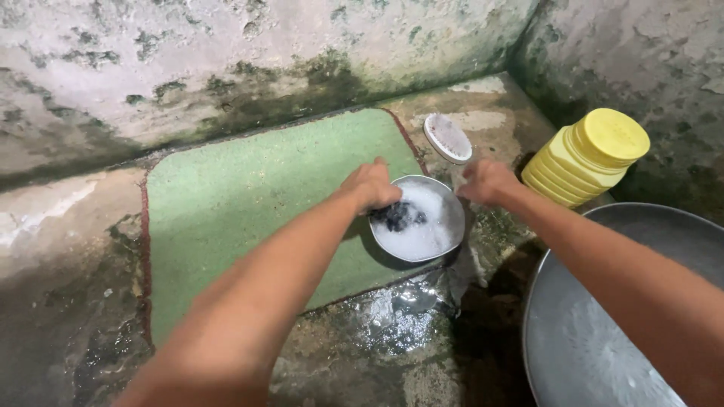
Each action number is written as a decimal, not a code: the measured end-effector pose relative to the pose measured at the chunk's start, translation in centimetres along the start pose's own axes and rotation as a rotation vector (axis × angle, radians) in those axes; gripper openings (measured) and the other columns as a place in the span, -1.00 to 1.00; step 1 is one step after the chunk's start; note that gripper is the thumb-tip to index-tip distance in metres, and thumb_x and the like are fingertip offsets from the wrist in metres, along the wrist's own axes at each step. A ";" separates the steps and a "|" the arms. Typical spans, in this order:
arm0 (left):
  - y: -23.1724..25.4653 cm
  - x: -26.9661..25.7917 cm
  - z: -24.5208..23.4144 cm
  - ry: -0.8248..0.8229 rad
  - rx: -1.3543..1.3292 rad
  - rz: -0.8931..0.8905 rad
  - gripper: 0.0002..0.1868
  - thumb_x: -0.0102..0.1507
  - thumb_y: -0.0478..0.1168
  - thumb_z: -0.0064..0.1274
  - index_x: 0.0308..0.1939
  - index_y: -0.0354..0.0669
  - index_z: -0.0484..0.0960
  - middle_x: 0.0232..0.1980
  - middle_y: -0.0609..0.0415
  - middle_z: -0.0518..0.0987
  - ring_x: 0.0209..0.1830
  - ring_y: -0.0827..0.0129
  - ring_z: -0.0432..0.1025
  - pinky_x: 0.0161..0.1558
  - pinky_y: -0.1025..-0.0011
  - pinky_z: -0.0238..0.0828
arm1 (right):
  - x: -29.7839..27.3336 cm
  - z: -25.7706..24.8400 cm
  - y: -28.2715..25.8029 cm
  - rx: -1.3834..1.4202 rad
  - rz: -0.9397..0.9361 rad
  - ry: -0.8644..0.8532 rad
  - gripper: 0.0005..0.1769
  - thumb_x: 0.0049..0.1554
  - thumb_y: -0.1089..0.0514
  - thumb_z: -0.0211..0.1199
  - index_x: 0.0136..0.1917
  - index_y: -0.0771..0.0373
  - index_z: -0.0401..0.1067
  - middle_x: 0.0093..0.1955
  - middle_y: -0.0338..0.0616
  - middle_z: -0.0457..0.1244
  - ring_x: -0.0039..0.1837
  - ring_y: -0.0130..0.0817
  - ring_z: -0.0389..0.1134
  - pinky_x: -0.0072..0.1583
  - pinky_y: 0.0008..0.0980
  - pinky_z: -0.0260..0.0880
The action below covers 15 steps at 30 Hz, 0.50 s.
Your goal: Washing a black cloth in soapy water and scrubbing a floor mat in a concrete washroom area.
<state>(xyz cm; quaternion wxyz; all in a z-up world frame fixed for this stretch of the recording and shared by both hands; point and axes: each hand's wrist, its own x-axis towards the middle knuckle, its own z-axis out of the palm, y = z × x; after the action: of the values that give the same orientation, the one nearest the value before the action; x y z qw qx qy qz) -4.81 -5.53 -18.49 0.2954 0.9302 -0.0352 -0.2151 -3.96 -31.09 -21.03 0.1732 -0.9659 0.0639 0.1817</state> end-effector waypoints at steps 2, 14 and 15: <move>-1.5 1.7 2.0 0.116 0.091 0.003 -0.44 0.12 -0.10 0.20 0.15 -0.26 0.48 0.10 -0.31 0.61 0.05 -0.13 0.59 0.05 0.05 0.57 | 0.7 1.8 0.5 0.052 0.052 -0.052 -0.53 0.12 0.09 0.38 0.28 0.23 0.48 0.02 0.08 0.45 -0.14 -0.17 0.54 -0.06 -0.23 0.57; -0.4 3.3 3.9 0.068 0.334 0.006 -0.64 0.12 -0.26 0.19 0.01 -0.15 0.75 0.13 -0.20 0.64 0.19 -0.01 0.54 0.18 0.17 0.51 | 0.8 2.9 2.0 0.300 0.131 -0.151 -0.66 -0.02 0.39 0.30 0.06 0.26 0.54 -0.18 0.04 0.44 -0.25 -0.12 0.48 -0.29 -0.17 0.53; 0.3 3.6 3.7 0.046 0.352 0.027 -0.63 0.11 -0.25 0.21 0.01 -0.17 0.75 0.14 -0.19 0.63 0.20 0.00 0.53 0.18 0.17 0.50 | 1.1 2.4 2.4 0.329 0.139 -0.134 -0.61 -0.02 0.39 0.32 0.10 0.20 0.50 -0.19 0.01 0.42 -0.27 -0.12 0.45 -0.29 -0.15 0.50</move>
<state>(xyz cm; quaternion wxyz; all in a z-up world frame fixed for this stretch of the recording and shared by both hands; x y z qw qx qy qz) -3.13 -8.51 -22.40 0.1315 0.9717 -0.0780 -0.1802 -4.20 -32.54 -24.32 0.3199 -0.9035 0.1474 0.2442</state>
